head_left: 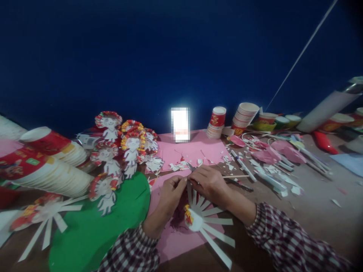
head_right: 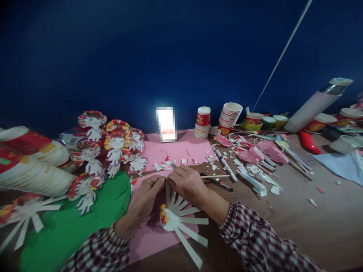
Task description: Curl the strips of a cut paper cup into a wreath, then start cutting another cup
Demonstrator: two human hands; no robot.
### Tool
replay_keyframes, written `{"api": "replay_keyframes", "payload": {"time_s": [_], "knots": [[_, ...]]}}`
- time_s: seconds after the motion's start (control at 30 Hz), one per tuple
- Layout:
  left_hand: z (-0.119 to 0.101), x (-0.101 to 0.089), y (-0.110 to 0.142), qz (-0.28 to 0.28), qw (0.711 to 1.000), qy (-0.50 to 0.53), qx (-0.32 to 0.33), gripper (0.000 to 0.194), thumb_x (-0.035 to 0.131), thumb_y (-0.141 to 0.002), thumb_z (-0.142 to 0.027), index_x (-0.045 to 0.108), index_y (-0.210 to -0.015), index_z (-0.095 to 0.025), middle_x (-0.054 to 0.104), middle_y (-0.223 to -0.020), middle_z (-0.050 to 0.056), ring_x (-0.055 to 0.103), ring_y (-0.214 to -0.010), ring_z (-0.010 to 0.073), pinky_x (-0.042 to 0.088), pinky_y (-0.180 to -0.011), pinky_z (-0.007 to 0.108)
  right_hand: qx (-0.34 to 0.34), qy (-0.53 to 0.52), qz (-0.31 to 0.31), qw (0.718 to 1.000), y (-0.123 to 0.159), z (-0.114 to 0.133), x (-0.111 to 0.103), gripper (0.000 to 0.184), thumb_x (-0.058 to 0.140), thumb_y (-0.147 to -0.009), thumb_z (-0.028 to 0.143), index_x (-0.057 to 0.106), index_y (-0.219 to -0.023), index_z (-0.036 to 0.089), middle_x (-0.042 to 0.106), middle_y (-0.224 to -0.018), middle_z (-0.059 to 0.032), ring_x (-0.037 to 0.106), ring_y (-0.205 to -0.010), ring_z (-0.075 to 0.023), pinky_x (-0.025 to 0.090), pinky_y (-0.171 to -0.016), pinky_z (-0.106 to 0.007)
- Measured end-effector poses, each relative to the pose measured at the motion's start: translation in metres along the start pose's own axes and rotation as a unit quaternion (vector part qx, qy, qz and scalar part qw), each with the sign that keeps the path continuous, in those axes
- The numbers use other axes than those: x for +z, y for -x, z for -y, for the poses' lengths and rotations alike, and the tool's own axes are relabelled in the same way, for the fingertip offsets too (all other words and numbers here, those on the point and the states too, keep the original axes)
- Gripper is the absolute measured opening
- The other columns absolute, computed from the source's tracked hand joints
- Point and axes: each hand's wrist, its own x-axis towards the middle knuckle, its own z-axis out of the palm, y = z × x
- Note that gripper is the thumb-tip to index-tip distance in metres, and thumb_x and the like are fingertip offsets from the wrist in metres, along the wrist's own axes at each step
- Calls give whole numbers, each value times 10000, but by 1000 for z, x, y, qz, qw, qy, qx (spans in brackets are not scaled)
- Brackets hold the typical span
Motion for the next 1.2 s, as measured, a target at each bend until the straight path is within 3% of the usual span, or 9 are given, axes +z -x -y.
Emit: {"api": "replay_keyframes", "payload": {"time_s": [0.3,0.8,1.2], "knots": [[7,0,-4,6,998,-22,54,238,554,-786,-371,658,-723,-167,654,-688,22,567,-631,140,423,-564,222,5,8,-15,1000,0,0,2,179,449,-899,161,608,-818,164,622,-726,-46,535,-746,-165,445,-738,-282],[7,2,-4,3,999,12,48,198,590,-768,-336,663,-785,-152,674,-736,43,600,-675,149,466,-606,233,55,-113,8,992,3,-5,-1,109,517,-886,186,625,-893,174,653,-825,-54,576,-797,-164,452,-747,-295],[9,1,-5,-1,999,-1,51,184,594,-743,-279,677,-841,-147,698,-799,59,623,-723,163,484,-644,243,102,-104,24,989,5,-4,0,86,551,-862,198,599,-931,187,653,-838,-41,579,-798,-159,437,-734,-271]]}}
